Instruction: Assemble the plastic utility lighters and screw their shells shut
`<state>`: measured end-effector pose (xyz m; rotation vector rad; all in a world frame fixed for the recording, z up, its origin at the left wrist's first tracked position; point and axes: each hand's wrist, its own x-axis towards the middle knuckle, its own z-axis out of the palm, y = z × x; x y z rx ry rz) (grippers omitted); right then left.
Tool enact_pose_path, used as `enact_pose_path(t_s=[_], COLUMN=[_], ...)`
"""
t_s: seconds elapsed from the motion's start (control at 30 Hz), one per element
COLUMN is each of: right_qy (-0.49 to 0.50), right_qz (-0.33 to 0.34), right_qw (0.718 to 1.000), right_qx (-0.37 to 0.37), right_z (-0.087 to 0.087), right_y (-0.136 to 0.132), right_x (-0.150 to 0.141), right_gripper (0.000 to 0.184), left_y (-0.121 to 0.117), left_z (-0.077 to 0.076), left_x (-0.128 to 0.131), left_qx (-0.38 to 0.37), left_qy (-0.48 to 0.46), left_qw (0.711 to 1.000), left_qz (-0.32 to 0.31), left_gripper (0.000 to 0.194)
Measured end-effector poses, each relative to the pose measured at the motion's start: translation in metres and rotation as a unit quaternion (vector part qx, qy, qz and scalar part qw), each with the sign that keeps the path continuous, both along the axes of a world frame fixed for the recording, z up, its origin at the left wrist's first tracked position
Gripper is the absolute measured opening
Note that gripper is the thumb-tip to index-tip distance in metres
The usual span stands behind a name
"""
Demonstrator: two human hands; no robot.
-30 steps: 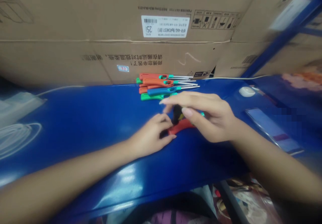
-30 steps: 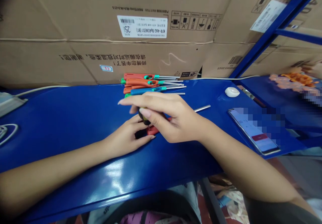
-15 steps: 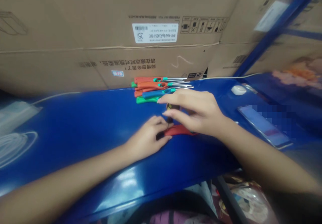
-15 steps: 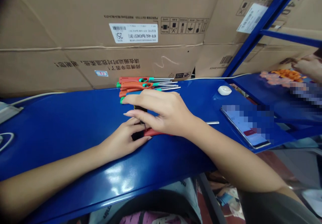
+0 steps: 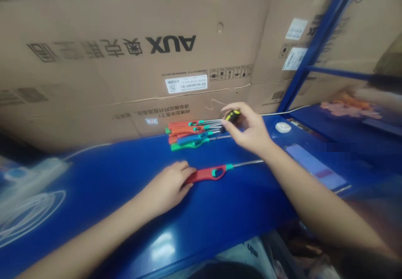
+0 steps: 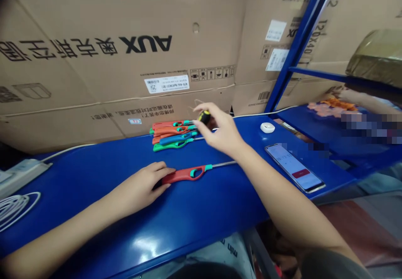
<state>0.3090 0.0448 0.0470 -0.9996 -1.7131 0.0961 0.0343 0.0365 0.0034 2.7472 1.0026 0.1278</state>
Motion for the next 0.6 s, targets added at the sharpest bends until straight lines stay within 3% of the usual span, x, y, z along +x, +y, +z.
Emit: enact_pose_path(t_s=[0.07, 0.13, 0.17, 0.3, 0.4, 0.53, 0.6], right_qy=[-0.098, -0.189, -0.206, -0.262, -0.312, -0.371, -0.391], right_qz=[-0.138, -0.249, -0.264, -0.275, -0.260, -0.220, -0.217], right_qw=[0.985, 0.948, 0.937, 0.896, 0.845, 0.764, 0.745], right_qx=[0.024, -0.066, -0.097, -0.228, -0.349, -0.479, -0.495], right_z=[0.004, 0.006, 0.005, -0.008, -0.018, -0.023, -0.022], right_y=[0.009, 0.019, 0.024, 0.037, 0.038, 0.033, 0.031], right_x=[0.023, 0.043, 0.051, 0.069, 0.072, 0.069, 0.065], right_gripper=[0.019, 0.012, 0.010, 0.009, 0.020, 0.036, 0.035], left_y=[-0.002, -0.003, -0.004, -0.002, 0.000, 0.003, 0.007], left_z=[0.005, 0.006, 0.005, -0.005, -0.009, -0.004, 0.003], left_x=[-0.007, -0.011, -0.012, -0.009, -0.004, 0.000, 0.000], left_qx=[0.015, 0.021, 0.022, 0.026, 0.019, 0.004, -0.010], left_qy=[0.039, 0.046, 0.039, -0.002, -0.006, 0.004, 0.008], left_qw=[0.999, 0.998, 0.999, 0.999, 1.000, 1.000, 1.000], left_qz=[0.017, 0.027, 0.029, 0.029, 0.024, 0.017, 0.010], left_gripper=[0.032, 0.030, 0.030, 0.032, 0.028, 0.027, 0.026])
